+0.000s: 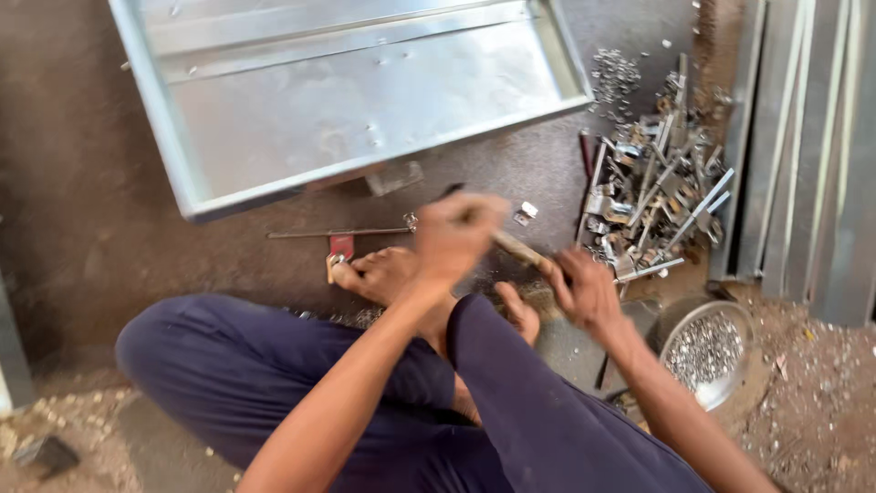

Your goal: The person assembles a metal cabinet door by attaching hardware including a sliding bolt latch and brackets using a hammer and screws while sitting on the floor.

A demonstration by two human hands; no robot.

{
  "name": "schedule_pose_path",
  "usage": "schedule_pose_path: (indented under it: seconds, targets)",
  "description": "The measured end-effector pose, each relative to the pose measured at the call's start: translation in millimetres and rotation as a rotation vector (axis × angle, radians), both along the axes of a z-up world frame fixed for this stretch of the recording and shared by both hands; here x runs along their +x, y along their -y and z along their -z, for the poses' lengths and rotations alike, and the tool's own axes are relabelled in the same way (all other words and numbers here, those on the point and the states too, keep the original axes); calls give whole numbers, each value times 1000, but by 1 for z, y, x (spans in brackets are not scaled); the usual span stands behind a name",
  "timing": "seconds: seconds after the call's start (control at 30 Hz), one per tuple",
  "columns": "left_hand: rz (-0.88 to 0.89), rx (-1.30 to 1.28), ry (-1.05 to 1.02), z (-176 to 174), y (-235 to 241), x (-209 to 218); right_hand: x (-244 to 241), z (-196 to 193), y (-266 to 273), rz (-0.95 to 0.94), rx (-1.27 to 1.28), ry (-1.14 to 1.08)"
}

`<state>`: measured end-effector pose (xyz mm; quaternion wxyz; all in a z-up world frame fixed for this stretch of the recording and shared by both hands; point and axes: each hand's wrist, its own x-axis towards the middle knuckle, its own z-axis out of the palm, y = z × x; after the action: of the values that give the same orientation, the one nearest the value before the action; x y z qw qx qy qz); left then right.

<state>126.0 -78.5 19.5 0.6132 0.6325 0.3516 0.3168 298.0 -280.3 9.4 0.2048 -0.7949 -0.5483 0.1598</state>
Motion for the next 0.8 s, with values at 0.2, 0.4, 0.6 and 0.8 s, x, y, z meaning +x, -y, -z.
schedule_pose_path:
  seconds: [0.2,0.4,0.6,0.8]
  targets:
    - [630,670,-531,20,4,83,120,24,-97,282,227,309]
    - [382,370,-91,-15,-40,31,159,48,-118,220,287,293]
    - [-156,792,-329,-83,-146,-52,178,32,-146,183,272,75]
    - [-157,309,-111,-115,-130,-51,178,33,-175,110,226,239]
